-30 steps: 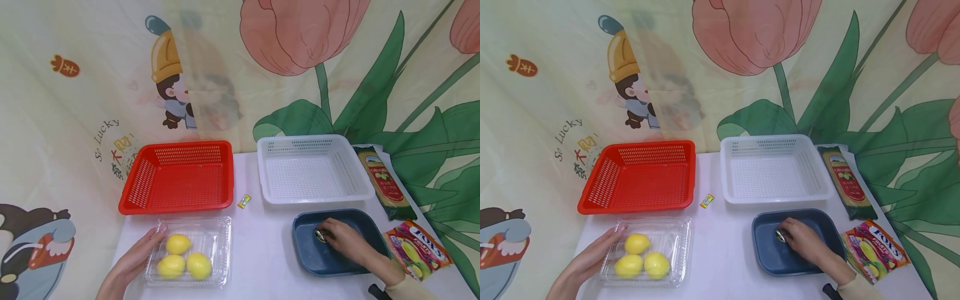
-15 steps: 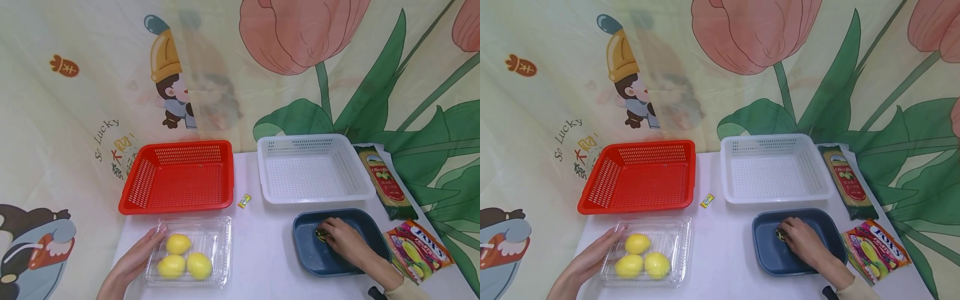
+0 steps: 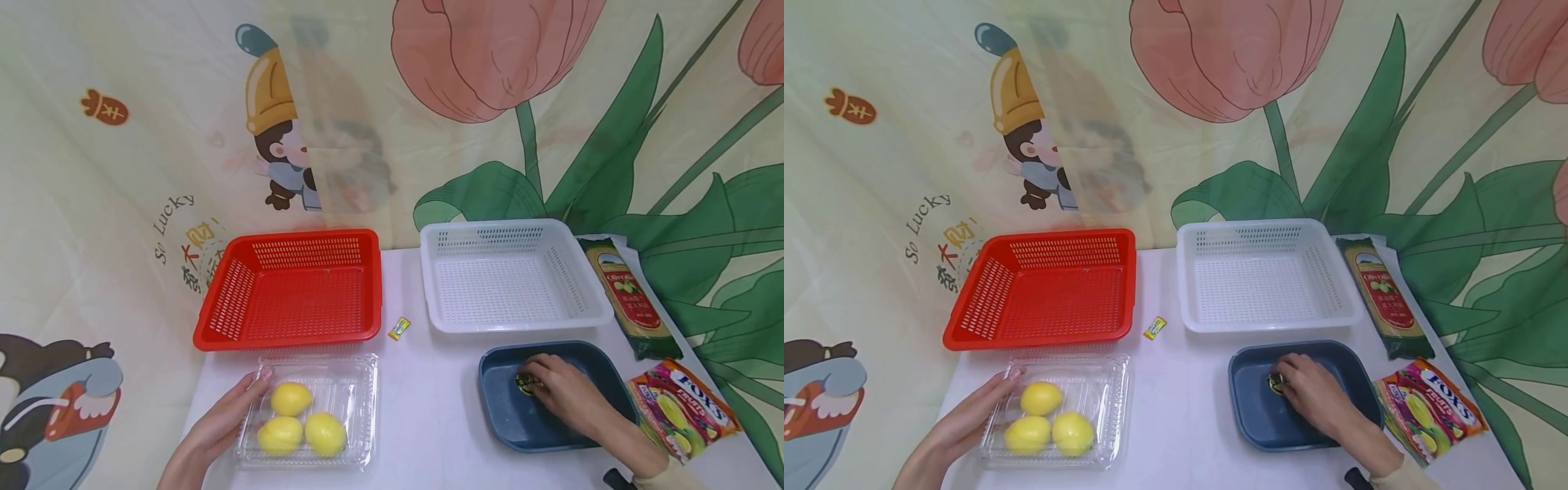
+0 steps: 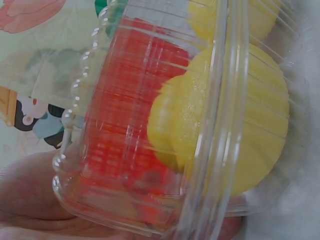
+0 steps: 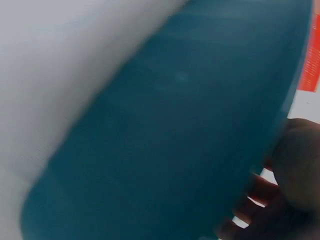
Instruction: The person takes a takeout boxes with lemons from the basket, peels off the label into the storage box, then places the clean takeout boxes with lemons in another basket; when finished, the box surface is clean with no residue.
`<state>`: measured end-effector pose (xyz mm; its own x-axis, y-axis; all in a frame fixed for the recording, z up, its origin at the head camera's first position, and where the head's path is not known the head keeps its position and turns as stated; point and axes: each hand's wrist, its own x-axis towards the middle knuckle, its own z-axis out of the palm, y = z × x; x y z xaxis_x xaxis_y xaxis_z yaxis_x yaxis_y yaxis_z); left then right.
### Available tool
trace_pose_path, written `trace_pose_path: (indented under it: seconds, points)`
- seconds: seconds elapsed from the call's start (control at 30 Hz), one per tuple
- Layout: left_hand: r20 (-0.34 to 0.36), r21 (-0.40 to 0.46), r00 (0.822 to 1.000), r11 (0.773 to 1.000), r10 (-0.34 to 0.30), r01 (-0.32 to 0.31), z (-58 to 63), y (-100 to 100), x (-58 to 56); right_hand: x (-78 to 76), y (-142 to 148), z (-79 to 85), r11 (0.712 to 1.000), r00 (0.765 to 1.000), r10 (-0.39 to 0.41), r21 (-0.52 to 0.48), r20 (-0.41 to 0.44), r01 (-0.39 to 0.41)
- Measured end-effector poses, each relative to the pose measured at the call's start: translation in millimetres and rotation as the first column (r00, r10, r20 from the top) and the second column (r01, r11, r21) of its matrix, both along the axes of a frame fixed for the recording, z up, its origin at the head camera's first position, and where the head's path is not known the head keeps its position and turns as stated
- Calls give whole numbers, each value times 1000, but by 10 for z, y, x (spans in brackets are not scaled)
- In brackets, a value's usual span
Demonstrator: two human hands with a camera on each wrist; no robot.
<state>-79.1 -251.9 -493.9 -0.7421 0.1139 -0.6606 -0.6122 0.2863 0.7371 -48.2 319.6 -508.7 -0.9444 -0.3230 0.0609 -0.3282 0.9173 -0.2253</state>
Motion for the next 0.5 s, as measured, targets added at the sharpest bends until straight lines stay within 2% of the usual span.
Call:
trace_pose_path:
  seconds: [0.13, 0.27, 0.37, 0.5]
  points:
    - [-4, 9, 1000, 1000, 3, -3, -2, -5, 2, -5, -17, 197, 999, 996, -15, -39, 90, 19]
    - [1, 10, 1000, 1000, 6, -6, -4, -2, 0, -24, -6, 403, 993, 984, 4, -119, 180, 18]
    - [5, 5, 1000, 1000, 4, -4, -6, 3, -6, -37, 22, 516, 983, 981, 32, -182, 192, 3]
    - [6, 1, 1000, 1000, 6, -6, -4, 3, -9, -102, 69, 630, 967, 985, 51, -255, 165, -7]
